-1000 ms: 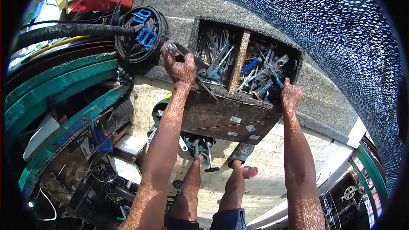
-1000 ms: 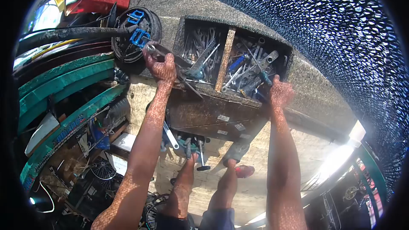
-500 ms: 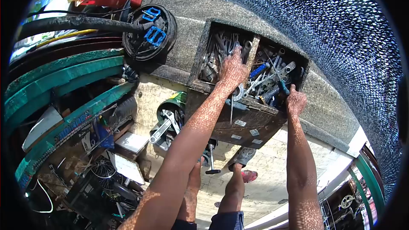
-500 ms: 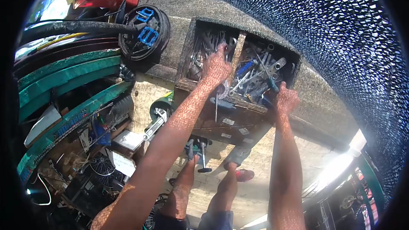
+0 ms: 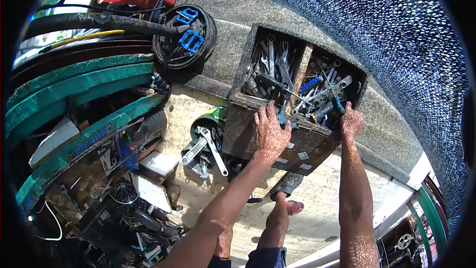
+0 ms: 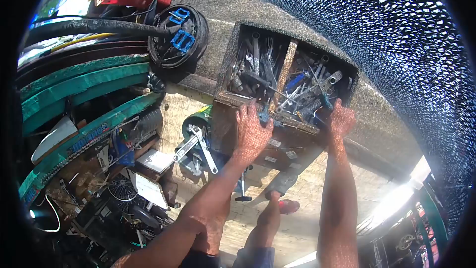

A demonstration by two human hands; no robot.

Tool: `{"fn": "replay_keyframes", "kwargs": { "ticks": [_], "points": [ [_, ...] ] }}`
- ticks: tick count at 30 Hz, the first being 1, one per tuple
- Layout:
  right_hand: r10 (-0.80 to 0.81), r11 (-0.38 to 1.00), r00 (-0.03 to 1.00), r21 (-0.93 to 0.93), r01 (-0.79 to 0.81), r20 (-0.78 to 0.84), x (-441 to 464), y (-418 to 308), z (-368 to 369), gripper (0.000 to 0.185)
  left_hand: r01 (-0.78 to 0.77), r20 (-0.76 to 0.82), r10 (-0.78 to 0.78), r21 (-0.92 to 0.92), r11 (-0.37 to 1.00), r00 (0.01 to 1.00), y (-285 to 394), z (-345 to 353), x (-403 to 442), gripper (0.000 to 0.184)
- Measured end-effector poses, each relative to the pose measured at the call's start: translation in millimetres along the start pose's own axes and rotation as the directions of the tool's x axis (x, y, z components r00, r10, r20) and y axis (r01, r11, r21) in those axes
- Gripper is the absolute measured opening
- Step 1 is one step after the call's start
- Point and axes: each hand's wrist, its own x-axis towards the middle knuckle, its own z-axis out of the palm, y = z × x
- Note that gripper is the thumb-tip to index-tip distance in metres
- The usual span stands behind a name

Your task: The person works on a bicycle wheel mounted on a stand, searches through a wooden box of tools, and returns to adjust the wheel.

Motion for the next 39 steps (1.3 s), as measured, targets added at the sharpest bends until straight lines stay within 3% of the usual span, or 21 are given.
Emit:
{"fn": "replay_keyframes", "kwargs": {
  "ticks": [5,10,15,20,24,27,29,31,34,37,39],
  "points": [
    [-0.011,0.999,0.999,-0.036,0.009,-0.04,6,8,8,0.059,0.045,-0.132,-0.059,-0.106,0.993,0.989,3,6,-10,0.058],
    [-0.033,0.998,0.999,-0.059,0.032,-0.012,8,7,8,0.068,0.265,0.06,-0.258,-0.203,0.943,0.964,2,8,-7,0.046],
    [-0.027,0.999,1.0,-0.041,0.027,-0.011,6,5,1,0.068,0.229,0.117,-0.201,-0.325,0.918,0.973,-5,-2,-6,0.034],
    [-0.049,0.998,0.998,-0.038,0.05,0.032,1,2,-3,0.067,0.064,-0.079,-0.092,-0.304,0.951,0.993,-13,-18,5,0.026],
    [-0.031,0.998,0.999,-0.058,0.032,0.023,-2,-2,-6,0.067,0.0,-0.054,-0.016,-0.278,0.961,0.998,-8,-19,34,0.027],
    [-0.005,0.999,1.0,-0.04,0.005,0.002,4,-3,-3,0.067,0.082,0.04,-0.072,-0.341,0.937,0.997,12,-51,64,0.036],
    [0.026,1.0,1.0,-0.014,-0.027,-0.007,3,0,2,0.067,0.016,0.01,-0.013,-0.273,0.962,1.0,18,-66,88,0.038],
    [0.001,0.999,1.0,-0.046,-0.001,-0.01,9,7,7,0.067,-0.004,0.055,0.005,-0.017,1.0,0.998,10,-70,115,0.04],
    [-0.072,0.989,0.997,-0.133,0.07,-0.012,18,15,13,0.067,-0.04,0.155,0.052,-0.08,0.996,0.986,-13,-81,129,0.039],
    [-0.081,0.985,0.997,-0.152,0.078,-0.018,19,17,13,0.068,-0.061,0.155,0.079,-0.118,0.991,0.985,-30,-56,116,0.026],
    [-0.057,0.992,0.998,-0.113,0.055,-0.02,13,13,11,0.068,-0.102,0.311,0.146,-0.155,0.983,0.939,-26,-39,103,0.025]
  ]
}}
